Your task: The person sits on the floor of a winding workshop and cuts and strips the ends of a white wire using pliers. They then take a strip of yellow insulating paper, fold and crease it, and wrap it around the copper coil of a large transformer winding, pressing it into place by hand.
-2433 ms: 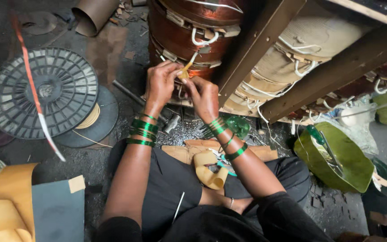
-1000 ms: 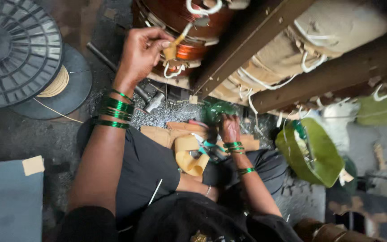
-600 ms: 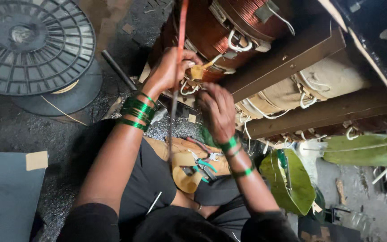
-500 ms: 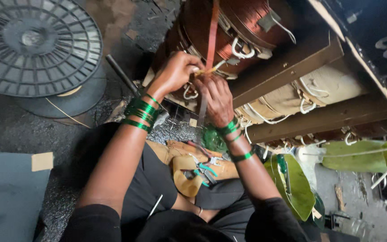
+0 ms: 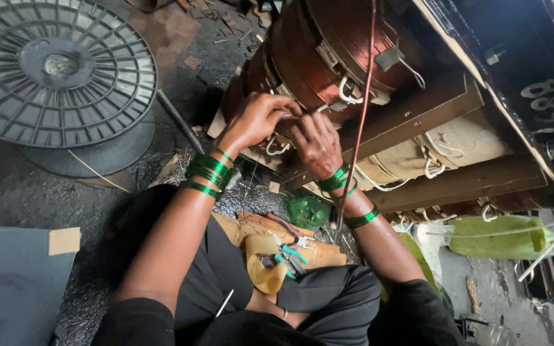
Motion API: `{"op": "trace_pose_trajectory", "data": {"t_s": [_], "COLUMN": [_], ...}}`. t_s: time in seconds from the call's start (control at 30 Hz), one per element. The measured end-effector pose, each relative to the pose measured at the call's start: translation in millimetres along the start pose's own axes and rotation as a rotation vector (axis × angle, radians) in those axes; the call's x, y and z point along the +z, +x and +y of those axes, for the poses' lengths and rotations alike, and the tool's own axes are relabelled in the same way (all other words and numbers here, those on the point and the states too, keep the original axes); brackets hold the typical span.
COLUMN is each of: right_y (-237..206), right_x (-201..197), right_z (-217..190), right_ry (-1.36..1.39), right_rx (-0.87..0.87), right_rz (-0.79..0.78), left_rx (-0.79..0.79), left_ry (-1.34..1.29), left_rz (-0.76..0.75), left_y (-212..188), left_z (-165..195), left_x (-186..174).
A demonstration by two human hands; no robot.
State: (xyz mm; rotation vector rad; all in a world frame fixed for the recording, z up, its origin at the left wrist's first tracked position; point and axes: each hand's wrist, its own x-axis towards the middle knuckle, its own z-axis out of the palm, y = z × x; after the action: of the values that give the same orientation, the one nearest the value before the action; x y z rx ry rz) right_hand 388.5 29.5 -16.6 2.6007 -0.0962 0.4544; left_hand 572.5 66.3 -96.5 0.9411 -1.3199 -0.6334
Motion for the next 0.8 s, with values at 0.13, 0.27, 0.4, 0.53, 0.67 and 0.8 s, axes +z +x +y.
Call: {"op": "trace_pose_trajectory", "data": {"t_s": [0.13, 0.27, 0.4, 0.53, 0.67, 0.8], "right_y": [8.9, 23.0, 33.1, 38.5, 29.7, 8.1], "right_x": [-11.5, -23.6, -26.4, -22.1, -26.1, -33.1], "right_z": [0.0, 1.9, 1.9, 2.9, 4.3, 10.3], "right_ry": [-0.058, -0.033, 0.080, 0.125, 0.061, 0.046], "right_rx": [-0.037, -0.064, 0.169, 0.260, 0.233, 0.069], "right_rz": [0.009, 0.038, 0.002, 0.009, -0.034, 0.112], "left_rx": [0.045, 0.382, 0.260, 0.157, 0.116, -0.027], "left_ry": [-0.024, -0.006, 0.079, 0.121, 0.140, 0.079], "left_rz": [0.123, 0.286, 0.340, 0.394, 0.359, 0.360], "left_y": [-15.6, -30.6, -29.0, -18.4, -9.3, 1.9], "left_z": [3.3, 10.8, 14.8, 11.4, 5.3, 5.0], "left_x": [5.7, 8.3, 14.8, 19.5, 18.4, 22.6]}}
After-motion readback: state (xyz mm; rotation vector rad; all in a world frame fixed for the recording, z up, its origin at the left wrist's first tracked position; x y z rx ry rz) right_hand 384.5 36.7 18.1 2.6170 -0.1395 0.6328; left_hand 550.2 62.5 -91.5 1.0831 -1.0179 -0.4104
